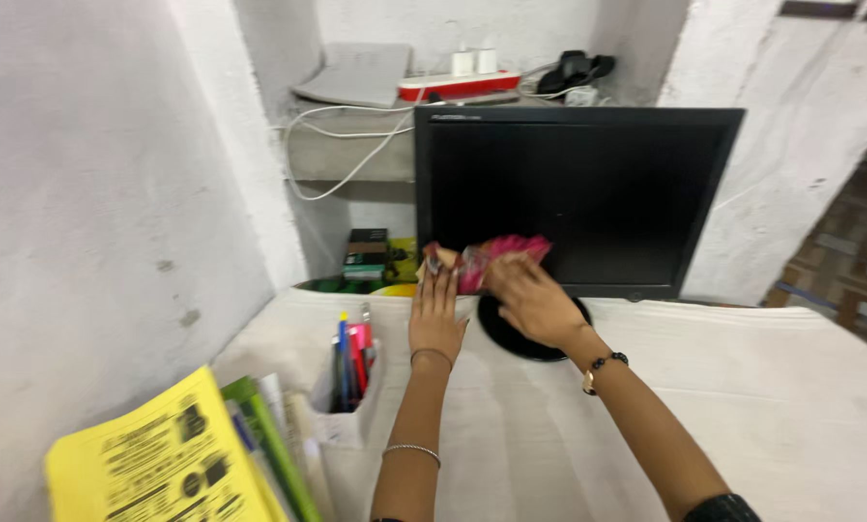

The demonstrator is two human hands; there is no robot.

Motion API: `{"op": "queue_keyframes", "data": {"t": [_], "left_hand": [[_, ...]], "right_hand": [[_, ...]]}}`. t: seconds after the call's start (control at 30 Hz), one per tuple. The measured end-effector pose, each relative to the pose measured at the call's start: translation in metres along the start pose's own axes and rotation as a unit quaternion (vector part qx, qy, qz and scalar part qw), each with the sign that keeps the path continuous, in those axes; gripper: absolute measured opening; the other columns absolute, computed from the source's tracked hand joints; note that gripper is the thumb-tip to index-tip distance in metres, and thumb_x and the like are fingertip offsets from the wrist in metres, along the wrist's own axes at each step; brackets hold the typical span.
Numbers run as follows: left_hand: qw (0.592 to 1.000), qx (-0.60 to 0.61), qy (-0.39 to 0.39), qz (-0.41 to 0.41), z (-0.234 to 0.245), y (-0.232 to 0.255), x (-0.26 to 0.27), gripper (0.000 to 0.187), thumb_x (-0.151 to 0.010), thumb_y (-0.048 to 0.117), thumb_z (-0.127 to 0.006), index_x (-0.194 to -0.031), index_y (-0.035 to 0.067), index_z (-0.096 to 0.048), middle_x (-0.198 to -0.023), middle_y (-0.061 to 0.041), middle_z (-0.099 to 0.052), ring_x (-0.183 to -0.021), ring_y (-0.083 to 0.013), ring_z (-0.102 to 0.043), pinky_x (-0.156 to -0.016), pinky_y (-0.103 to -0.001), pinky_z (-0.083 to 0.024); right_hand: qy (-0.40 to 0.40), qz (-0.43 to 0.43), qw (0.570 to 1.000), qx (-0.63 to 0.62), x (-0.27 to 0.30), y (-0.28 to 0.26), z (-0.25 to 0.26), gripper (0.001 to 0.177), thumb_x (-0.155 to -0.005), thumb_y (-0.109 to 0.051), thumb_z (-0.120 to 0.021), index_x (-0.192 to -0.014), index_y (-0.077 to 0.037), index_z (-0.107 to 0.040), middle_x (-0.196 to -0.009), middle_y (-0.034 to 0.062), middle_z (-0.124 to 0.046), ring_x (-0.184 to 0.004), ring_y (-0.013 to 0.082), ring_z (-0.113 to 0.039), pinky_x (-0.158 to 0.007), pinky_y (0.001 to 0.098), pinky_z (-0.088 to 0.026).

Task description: The person wipes the base and screen of a desktop monitor with a cloth, then wipes the desk surface. They move a pen holder and stack several books and papers into a neat pile on the desk.

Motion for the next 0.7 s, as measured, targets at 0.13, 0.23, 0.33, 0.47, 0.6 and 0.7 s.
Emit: {"op": "queue_keyframes", "data": {"t": [0.13, 0.23, 0.33, 0.47, 0.6, 0.7], "left_hand": [[0.998, 0.034, 0.007, 0.057, 0.009, -0.032, -0.006, 0.095, -0.092, 0.057, -0.058, -0.161, 0.008, -0.014, -0.169, -0.009, -0.011, -0.156, -0.0328, -0.011, -0.125, -0.045, -0.012], [0.98, 0.172, 0.091, 0.045, 0.041, -0.047, -0.045, 0.1, -0.091, 0.05, -0.063, -0.16, -0.004, -0.015, -0.172, -0.015, -0.009, -0.155, -0.0337, -0.019, -0.122, -0.045, -0.023], [0.982, 0.132, 0.131, 0.013, 0.079, -0.062, -0.096, 0.088, -0.098, 0.048, -0.061, -0.159, -0.001, -0.02, -0.172, -0.017, -0.007, -0.153, -0.0349, -0.026, -0.121, -0.049, -0.03], [0.984, 0.117, 0.13, 0.024, 0.121, -0.074, -0.149, 0.093, -0.095, 0.047, -0.063, -0.161, 0.002, -0.017, -0.171, -0.014, -0.005, -0.153, -0.0358, -0.022, -0.119, -0.055, -0.027], [0.98, 0.074, 0.18, 0.034, 0.141, -0.054, -0.171, 0.099, -0.09, 0.052, -0.065, -0.16, 0.002, -0.016, -0.168, -0.016, -0.007, -0.154, -0.0406, -0.014, -0.121, -0.058, -0.018], [0.985, 0.044, 0.169, -0.005, 0.145, -0.021, -0.178, 0.105, -0.087, 0.056, -0.067, -0.161, 0.003, -0.015, -0.169, -0.016, -0.008, -0.155, -0.0403, -0.011, -0.123, -0.059, -0.012]], "right_hand": [[0.024, 0.07, 0.995, 0.061, -0.031, -0.015, 0.01, 0.066, -0.097, -0.038, -0.054, -0.153, -0.007, -0.04, -0.161, 0.0114, -0.035, -0.143, 0.0279, -0.037, -0.117, 0.0488, -0.026], [0.044, 0.037, 0.991, 0.121, -0.08, 0.003, 0.04, 0.065, -0.098, -0.039, -0.053, -0.153, -0.006, -0.042, -0.163, 0.0103, -0.034, -0.146, 0.0261, -0.036, -0.117, 0.0476, -0.028], [0.124, -0.007, 0.983, 0.136, -0.128, 0.027, 0.08, 0.065, -0.096, -0.04, -0.054, -0.151, -0.006, -0.044, -0.162, 0.0096, -0.035, -0.147, 0.0262, -0.036, -0.12, 0.0499, -0.027], [0.184, -0.077, 0.976, 0.086, -0.166, 0.057, 0.113, 0.064, -0.098, -0.04, -0.055, -0.15, -0.004, -0.046, -0.163, 0.0113, -0.036, -0.149, 0.0292, -0.035, -0.121, 0.0521, -0.027], [0.202, -0.109, 0.972, 0.06, -0.15, 0.078, 0.113, 0.064, -0.1, -0.04, -0.056, -0.152, -0.005, -0.046, -0.162, 0.0121, -0.036, -0.147, 0.0321, -0.035, -0.12, 0.0545, -0.027], [0.177, -0.115, 0.974, 0.078, -0.12, 0.105, 0.106, 0.066, -0.098, -0.04, -0.058, -0.151, -0.004, -0.046, -0.162, 0.0138, -0.036, -0.148, 0.0328, -0.035, -0.119, 0.0543, -0.027]]}}
Point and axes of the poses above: each hand's wrist, its own x-axis away from the middle knuckle, its own z-axis out of the back of the hand, y = z × x, the point moved 4 cm from there along -x, towards the middle knuckle
